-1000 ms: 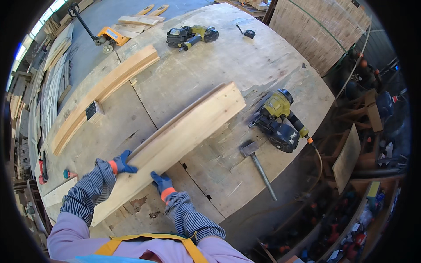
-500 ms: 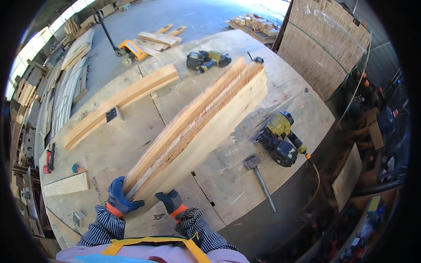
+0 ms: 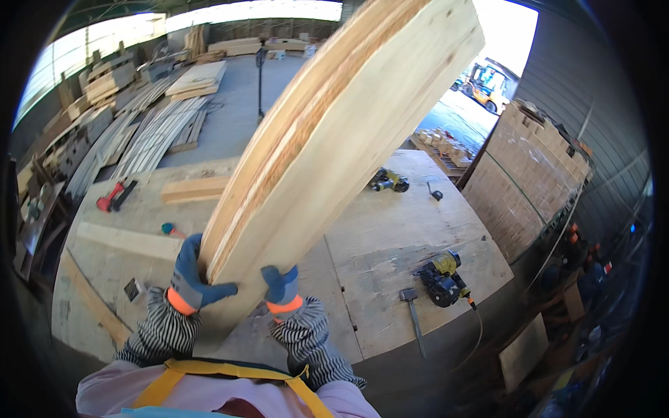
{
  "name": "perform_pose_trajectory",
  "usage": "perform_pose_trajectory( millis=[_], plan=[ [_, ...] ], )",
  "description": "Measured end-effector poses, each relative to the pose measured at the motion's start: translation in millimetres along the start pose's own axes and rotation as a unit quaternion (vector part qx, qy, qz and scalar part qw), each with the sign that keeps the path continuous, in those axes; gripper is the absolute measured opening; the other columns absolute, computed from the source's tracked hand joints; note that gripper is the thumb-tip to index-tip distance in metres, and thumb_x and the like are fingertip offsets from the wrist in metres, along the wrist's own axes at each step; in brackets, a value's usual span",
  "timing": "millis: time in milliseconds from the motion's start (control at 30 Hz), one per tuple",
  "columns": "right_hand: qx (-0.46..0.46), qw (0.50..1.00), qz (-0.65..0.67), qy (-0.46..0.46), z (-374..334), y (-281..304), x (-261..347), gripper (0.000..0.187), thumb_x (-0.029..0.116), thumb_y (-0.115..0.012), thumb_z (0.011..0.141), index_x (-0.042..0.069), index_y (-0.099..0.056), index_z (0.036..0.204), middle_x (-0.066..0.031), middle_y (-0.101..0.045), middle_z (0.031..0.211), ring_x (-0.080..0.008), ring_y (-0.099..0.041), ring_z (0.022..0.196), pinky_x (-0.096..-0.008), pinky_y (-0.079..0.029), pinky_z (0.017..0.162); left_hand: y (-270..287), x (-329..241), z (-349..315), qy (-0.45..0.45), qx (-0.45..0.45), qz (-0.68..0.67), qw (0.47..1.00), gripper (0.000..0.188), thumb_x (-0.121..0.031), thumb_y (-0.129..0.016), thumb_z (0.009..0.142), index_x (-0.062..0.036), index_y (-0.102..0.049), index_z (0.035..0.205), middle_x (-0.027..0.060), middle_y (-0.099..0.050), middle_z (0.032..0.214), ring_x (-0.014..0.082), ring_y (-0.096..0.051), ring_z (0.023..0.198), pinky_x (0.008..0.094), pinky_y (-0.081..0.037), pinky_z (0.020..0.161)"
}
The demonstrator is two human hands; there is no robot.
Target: The person picks up long wooden planks from a workbench, aligns them, and stacks them into a neat pile. The person repeatedly lifts, positions, and places the planks one by one, building a growing stack on the bench.
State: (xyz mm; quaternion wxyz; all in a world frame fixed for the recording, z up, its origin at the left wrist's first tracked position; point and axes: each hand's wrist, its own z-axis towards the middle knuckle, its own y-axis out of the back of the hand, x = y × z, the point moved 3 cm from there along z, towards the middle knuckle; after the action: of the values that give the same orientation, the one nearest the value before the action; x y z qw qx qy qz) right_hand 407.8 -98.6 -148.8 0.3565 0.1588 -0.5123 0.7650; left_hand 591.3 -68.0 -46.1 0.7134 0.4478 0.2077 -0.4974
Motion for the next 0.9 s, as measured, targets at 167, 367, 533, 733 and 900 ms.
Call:
perform_pose_trajectory(
  millis=[167, 367, 533, 733, 900],
  plan=[
    [0.072, 0.974, -0.207, 0.055, 20, -98, 37, 0.047, 0.012, -0.059, 0.085, -0.004, -0.05, 0.129, -0.0157, -0.061, 0.119, -0.0264, -0.062, 0.104, -0.0389, -0.053, 0.087, 79, -26, -13, -0.049, -0.082, -0.079, 0.992, 0.096, -0.032, -0.094, 0.057, 0.0035, -0.043, 0.13, 0.0163, -0.06, 0.113, 0.0241, -0.059, 0.107, 0.0384, -0.048, 0.094],
    [0.254, 0.813, -0.409, 0.327, 70, -111, 76, 0.032, 0.011, -0.066, 0.086, 0.0, -0.057, 0.115, -0.0158, -0.063, 0.114, -0.026, -0.064, 0.101, -0.0383, -0.054, 0.086, 104, -58, 8, -0.065, -0.127, -0.076, 0.987, 0.094, -0.03, -0.094, 0.055, 0.0037, -0.044, 0.127, 0.0177, -0.06, 0.114, 0.0218, -0.062, 0.102, 0.0358, -0.053, 0.087],
    [0.335, 0.627, -0.474, 0.52, 85, -146, 84, 0.033, 0.008, -0.071, 0.082, 0.001, -0.058, 0.111, -0.0158, -0.066, 0.11, -0.0249, -0.067, 0.094, -0.0362, -0.056, 0.079, 106, -69, 3, 0.006, -0.128, -0.22, 0.967, 0.096, -0.025, -0.092, 0.06, 0.006, -0.038, 0.133, 0.0162, -0.056, 0.123, 0.021, -0.057, 0.11, 0.0372, -0.049, 0.094],
    [0.291, 0.783, -0.443, 0.325, 78, -148, 72, 0.04, 0.01, -0.077, 0.076, 0.0, -0.06, 0.111, -0.0146, -0.068, 0.106, -0.0241, -0.068, 0.09, -0.0354, -0.057, 0.077, 89, -37, -7, -0.037, -0.146, -0.133, 0.98, 0.081, -0.003, -0.075, 0.059, 0.001, -0.043, 0.133, 0.0113, -0.061, 0.117, 0.0199, -0.061, 0.104, 0.0351, -0.05, 0.091],
    [0.23, 0.872, -0.398, 0.164, 54, -153, 70, 0.047, 0.013, -0.083, 0.071, -0.001, -0.061, 0.111, -0.0136, -0.07, 0.102, -0.0235, -0.069, 0.087, -0.0347, -0.057, 0.074, 89, -28, -24, -0.008, -0.131, -0.142, 0.981, 0.098, -0.023, -0.093, 0.055, 0.0054, -0.039, 0.131, 0.0165, -0.057, 0.121, 0.0221, -0.06, 0.108, 0.0374, -0.05, 0.094]
  ],
)
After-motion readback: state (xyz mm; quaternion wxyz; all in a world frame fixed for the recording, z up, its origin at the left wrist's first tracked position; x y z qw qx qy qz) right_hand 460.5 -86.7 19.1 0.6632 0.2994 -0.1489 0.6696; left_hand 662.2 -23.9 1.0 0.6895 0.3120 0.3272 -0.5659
